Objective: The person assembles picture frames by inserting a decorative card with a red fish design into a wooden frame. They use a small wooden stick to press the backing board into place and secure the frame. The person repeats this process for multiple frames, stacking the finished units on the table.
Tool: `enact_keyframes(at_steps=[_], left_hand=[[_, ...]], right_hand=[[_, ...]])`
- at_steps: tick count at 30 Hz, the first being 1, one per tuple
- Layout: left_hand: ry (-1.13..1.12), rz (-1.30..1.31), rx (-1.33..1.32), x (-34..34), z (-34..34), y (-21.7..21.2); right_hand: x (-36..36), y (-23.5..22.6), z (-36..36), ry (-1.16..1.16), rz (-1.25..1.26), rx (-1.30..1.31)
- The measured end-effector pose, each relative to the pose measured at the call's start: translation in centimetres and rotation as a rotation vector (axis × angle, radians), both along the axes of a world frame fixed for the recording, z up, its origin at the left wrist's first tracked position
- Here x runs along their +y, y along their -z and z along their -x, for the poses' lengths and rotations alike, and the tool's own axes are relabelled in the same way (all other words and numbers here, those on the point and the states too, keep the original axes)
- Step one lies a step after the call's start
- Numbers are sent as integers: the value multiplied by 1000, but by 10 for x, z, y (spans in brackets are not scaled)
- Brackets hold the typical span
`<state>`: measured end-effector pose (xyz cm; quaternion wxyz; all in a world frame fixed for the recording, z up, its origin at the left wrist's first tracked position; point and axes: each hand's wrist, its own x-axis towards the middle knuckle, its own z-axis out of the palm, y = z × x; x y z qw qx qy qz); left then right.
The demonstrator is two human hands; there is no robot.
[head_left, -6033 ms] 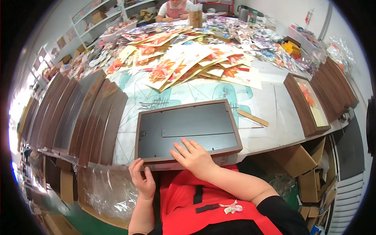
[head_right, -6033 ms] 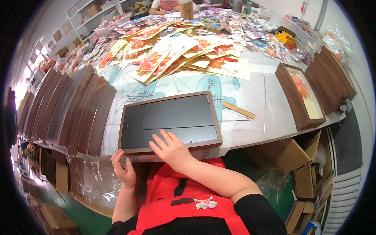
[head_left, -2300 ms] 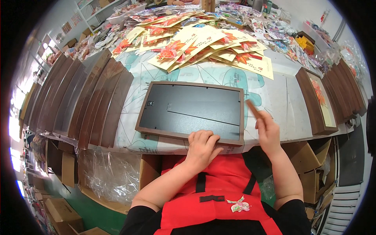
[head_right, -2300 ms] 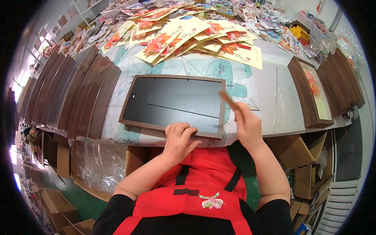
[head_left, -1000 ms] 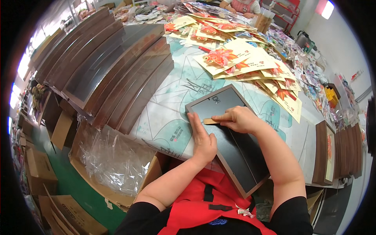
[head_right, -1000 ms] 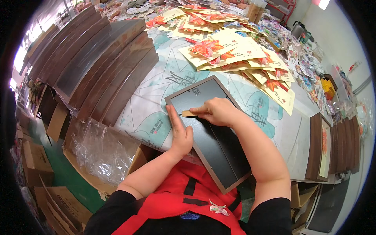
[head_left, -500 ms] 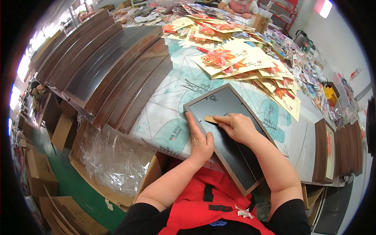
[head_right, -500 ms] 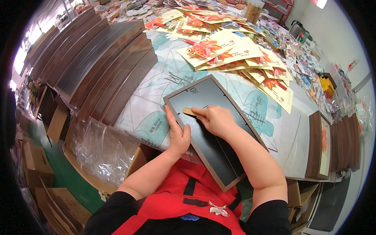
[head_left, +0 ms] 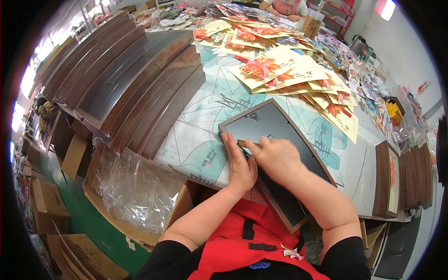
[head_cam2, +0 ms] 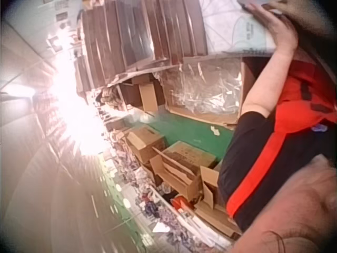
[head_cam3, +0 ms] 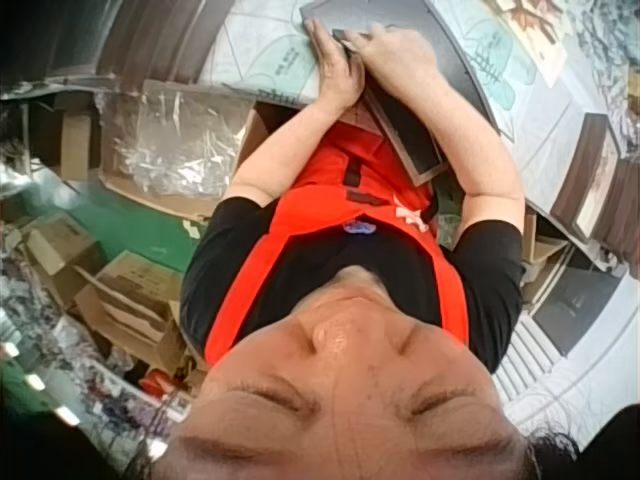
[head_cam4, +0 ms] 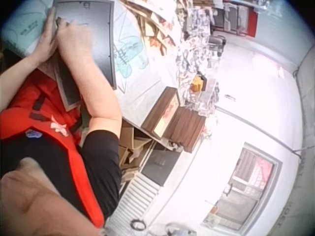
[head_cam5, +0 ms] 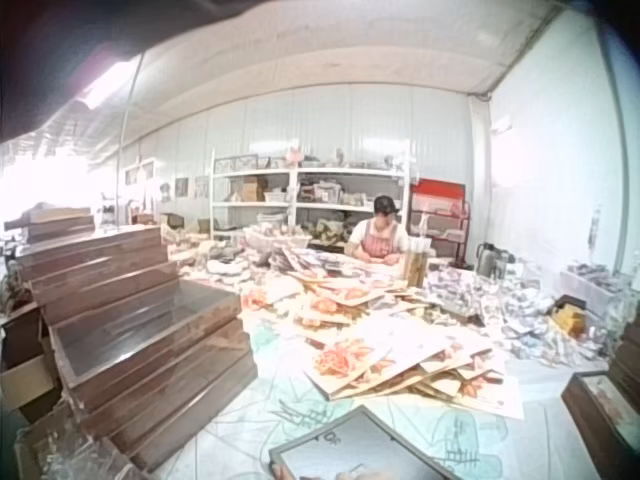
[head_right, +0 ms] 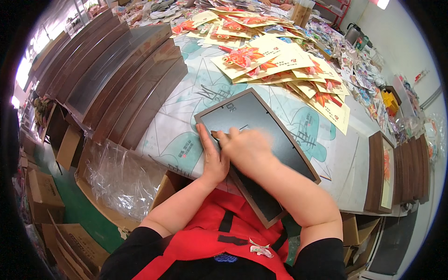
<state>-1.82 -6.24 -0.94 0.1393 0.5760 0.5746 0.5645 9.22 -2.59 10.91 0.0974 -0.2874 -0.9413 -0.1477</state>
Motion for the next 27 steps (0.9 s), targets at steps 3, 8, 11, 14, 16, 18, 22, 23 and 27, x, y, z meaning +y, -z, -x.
enact_keyframes(at_steps=[3, 8, 11, 14, 16, 18, 22, 23, 27], left_hand=[[53, 50, -141, -2, -2, 2], [106, -55, -255, 1, -1, 0], [96, -48, -250, 1, -1, 1], [106, -49, -265, -1, 1, -1], [98, -47, -249, -1, 0, -1], [75, -40, -208, -2, 0, 1], [67, -55, -190, -3, 0, -3], [57, -50, -161, -4, 0, -5], [51, -48, -83, -5, 4, -5]], right_hand=[[-20, 6, 15, 53, -102, -60], [21, -1, -7, 297, 372, 266], [36, 12, -5, 369, 454, 236], [41, 13, 2, 426, 492, 196], [44, 10, 5, 450, 505, 166], [47, 11, 7, 434, 509, 165], [47, 17, 7, 427, 488, 188], [46, 18, 9, 441, 452, 179], [44, 24, 20, 450, 419, 200]])
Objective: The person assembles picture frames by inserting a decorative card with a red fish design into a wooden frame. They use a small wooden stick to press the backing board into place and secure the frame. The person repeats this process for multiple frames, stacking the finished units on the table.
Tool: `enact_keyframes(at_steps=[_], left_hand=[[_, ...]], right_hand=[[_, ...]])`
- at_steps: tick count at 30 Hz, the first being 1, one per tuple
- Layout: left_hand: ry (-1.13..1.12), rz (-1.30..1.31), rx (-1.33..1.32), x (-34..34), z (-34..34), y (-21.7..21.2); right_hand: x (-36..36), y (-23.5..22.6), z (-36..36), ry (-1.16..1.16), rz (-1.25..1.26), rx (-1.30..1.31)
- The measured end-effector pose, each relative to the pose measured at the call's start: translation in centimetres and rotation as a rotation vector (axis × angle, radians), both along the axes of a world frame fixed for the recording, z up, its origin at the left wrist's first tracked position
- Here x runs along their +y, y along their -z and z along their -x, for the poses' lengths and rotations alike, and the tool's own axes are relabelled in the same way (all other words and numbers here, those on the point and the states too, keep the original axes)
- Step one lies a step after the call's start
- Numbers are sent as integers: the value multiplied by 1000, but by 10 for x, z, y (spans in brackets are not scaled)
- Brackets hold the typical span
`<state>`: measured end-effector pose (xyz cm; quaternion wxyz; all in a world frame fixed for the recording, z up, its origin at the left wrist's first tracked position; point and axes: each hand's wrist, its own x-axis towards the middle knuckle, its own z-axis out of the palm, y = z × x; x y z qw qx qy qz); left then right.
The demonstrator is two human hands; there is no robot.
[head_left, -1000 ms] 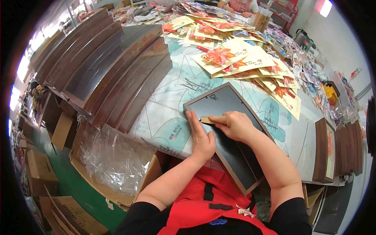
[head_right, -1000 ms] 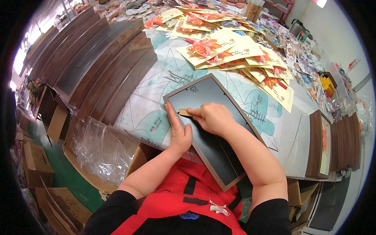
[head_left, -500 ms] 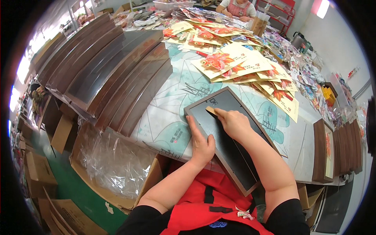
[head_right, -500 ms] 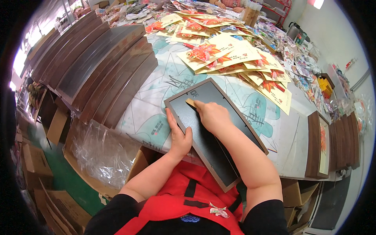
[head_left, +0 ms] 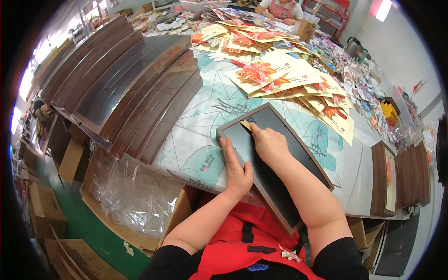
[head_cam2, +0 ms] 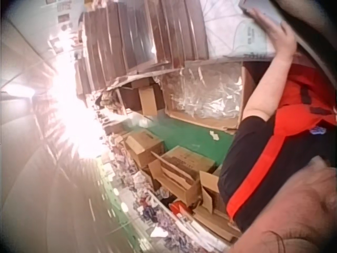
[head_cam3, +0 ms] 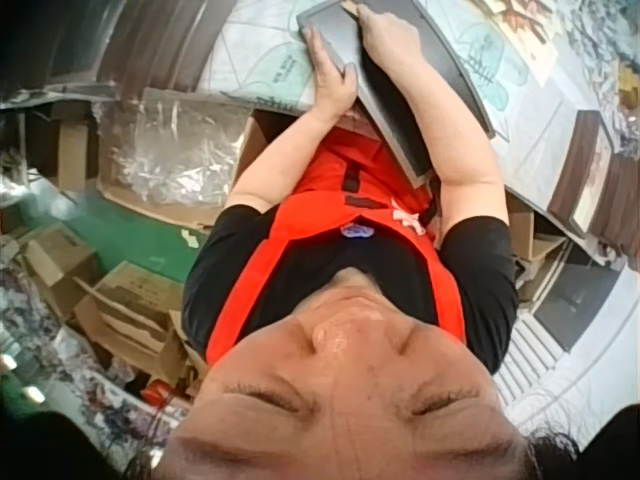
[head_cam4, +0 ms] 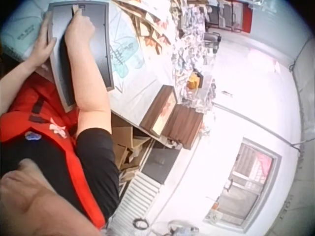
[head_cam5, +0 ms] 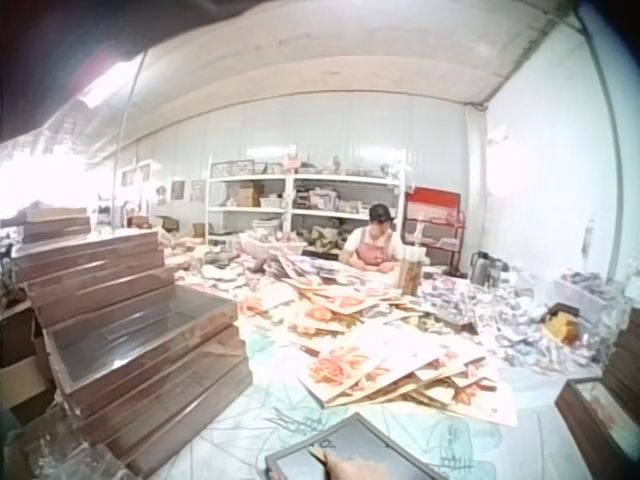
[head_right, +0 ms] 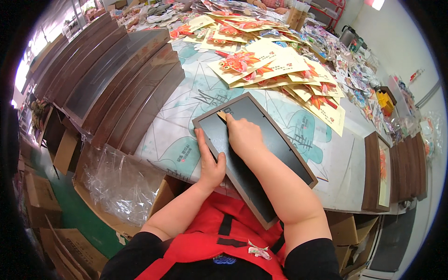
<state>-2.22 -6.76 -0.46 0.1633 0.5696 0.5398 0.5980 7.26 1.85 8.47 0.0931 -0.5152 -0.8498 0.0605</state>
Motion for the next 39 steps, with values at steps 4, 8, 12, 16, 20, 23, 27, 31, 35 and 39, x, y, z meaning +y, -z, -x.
enact_keyframes(at_steps=[4, 8, 12, 16, 20, 23, 27, 31, 35, 39], left_hand=[[21, 8, -17, 1, -1, -5], [16, 14, -40, 1, -1, -2], [30, 34, -79, 1, -3, -5], [-1, 30, -21, 1, -1, -3], [25, 37, -48, -1, -1, -4], [39, 29, -28, -1, -1, -6], [39, 20, -25, 0, -1, -5], [38, 25, -11, -1, 0, -5], [52, 39, -20, -2, 1, -5], [59, 32, -10, -1, 1, -2]], right_hand=[[42, 17, -19, -153, 198, 385], [38, -15, -23, 50, 543, 402], [4, 12, -49, -40, 50, 219], [-24, -9, -67, 155, 96, -47], [-20, -1, -75, 229, 74, -30], [-17, 2, -77, 217, 51, 71], [-17, 3, -73, 240, 95, 160], [-11, 11, -71, 244, 94, 243], [-14, 11, -67, 298, 56, 252], [-14, 8, -57, 359, 53, 191]])
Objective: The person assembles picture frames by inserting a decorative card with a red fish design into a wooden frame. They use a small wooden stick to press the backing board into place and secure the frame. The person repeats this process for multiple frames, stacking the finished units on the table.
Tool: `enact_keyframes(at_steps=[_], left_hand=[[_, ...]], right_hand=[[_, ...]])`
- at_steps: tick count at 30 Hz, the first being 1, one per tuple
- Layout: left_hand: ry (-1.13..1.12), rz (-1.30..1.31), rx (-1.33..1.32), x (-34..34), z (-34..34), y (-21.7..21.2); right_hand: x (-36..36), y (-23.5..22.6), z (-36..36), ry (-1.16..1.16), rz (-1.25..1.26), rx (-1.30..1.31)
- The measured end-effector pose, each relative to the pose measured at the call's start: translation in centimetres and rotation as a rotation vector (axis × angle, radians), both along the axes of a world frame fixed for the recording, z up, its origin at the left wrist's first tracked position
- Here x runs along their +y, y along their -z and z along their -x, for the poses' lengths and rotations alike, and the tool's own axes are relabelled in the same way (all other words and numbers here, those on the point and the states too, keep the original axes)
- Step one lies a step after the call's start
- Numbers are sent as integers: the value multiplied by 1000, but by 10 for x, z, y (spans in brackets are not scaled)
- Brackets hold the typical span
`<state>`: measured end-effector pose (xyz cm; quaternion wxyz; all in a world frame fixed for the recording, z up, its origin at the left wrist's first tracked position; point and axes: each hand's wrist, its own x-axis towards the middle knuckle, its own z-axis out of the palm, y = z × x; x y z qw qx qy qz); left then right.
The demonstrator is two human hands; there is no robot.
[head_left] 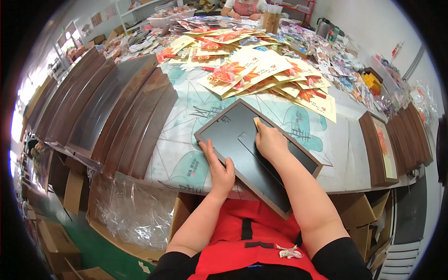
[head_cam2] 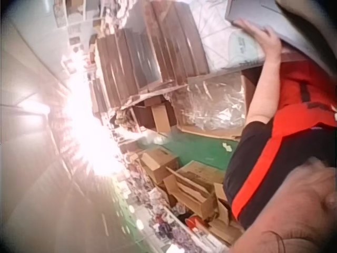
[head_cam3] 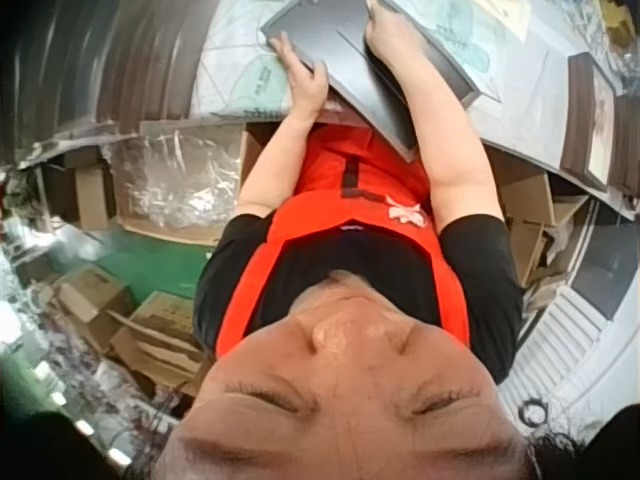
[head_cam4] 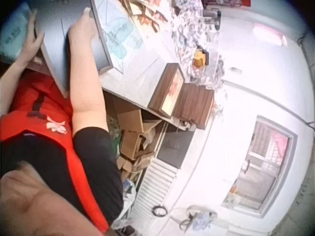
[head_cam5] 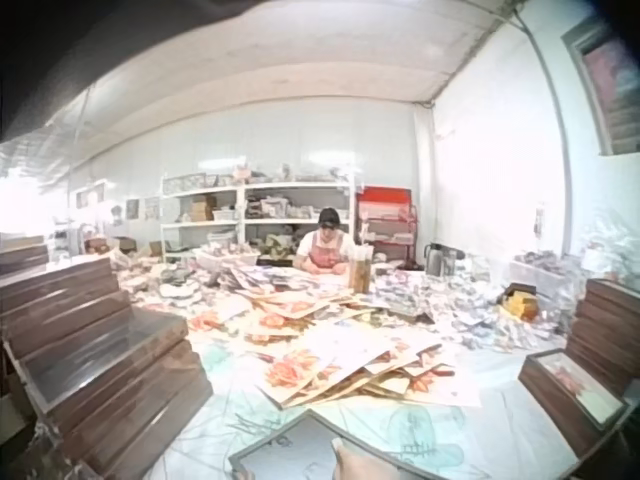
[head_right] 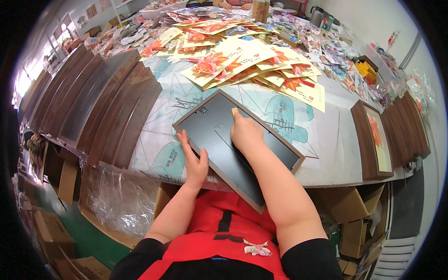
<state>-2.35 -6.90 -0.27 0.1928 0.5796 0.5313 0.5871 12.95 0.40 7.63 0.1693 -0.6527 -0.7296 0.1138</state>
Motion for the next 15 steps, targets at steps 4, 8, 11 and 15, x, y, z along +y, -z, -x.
enact_keyframes(at_steps=[4, 8, 11, 15], left_hand=[[-16, 7, -12, 1, 0, -3], [4, 4, -43, 1, -1, -3], [-10, -5, -7, 3, -1, -2], [-13, 32, 79, 10, 7, 0]], right_hand=[[10, 7, -2, 16, -27, 169], [21, 2, -27, 122, 331, 804], [13, -14, -37, 127, 545, 1183], [-19, -25, -67, 63, 270, 1218]])
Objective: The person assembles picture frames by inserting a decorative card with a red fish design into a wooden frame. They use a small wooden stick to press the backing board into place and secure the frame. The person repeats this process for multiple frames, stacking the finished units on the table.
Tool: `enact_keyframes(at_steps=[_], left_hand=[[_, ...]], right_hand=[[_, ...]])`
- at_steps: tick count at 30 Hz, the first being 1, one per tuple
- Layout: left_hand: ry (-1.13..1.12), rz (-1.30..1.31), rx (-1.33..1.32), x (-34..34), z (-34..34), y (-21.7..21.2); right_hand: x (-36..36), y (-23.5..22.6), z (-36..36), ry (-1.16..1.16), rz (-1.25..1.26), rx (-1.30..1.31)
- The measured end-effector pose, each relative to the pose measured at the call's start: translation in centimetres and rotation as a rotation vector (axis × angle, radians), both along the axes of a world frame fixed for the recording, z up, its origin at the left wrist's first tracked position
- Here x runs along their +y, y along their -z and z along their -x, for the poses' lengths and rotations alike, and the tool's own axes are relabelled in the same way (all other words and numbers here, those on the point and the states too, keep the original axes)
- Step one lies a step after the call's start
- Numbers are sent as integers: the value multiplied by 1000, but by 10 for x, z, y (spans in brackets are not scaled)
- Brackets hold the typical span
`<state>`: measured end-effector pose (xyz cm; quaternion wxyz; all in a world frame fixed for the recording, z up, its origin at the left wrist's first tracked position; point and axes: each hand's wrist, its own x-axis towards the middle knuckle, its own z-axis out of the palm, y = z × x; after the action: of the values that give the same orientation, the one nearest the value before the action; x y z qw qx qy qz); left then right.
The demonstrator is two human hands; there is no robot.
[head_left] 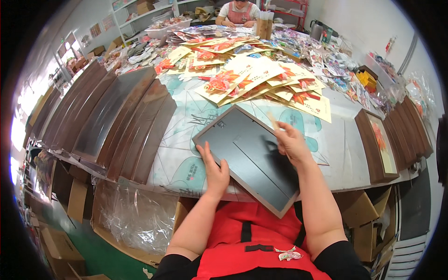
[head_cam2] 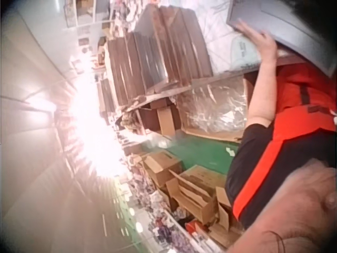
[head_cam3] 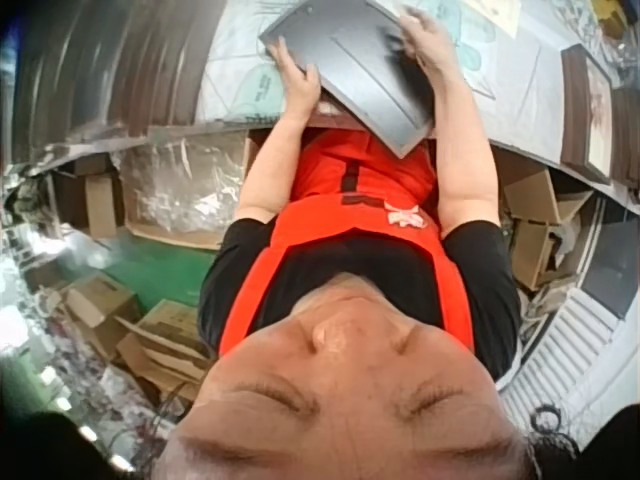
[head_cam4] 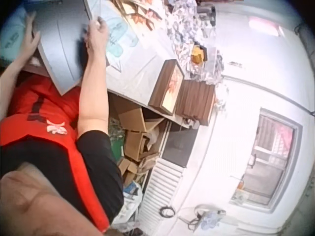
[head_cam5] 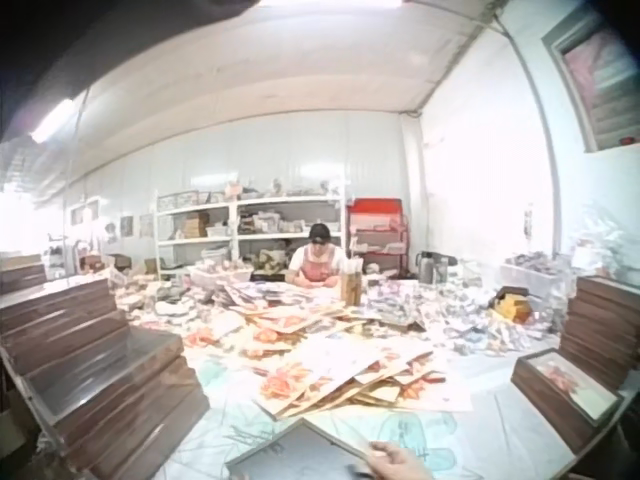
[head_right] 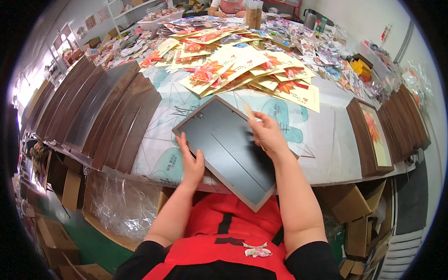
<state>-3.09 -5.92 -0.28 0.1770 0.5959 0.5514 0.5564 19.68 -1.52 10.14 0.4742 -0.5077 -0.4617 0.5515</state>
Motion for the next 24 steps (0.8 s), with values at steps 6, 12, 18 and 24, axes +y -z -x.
enact_keyframes(at_steps=[6, 12, 18, 24], left_hand=[[15, -85, 296, 11, -1, -57], [634, 247, -527, -22, -81, -71], [498, 339, 293, 21, -66, -92], [423, 532, 901, 44, -90, -104]], right_hand=[[-70, -2, -17, 184, -403, -523], [-104, 12, 1, -49, -641, -725], [-91, 46, -46, 179, -637, -863], [-91, 68, -53, 166, -567, -731]])
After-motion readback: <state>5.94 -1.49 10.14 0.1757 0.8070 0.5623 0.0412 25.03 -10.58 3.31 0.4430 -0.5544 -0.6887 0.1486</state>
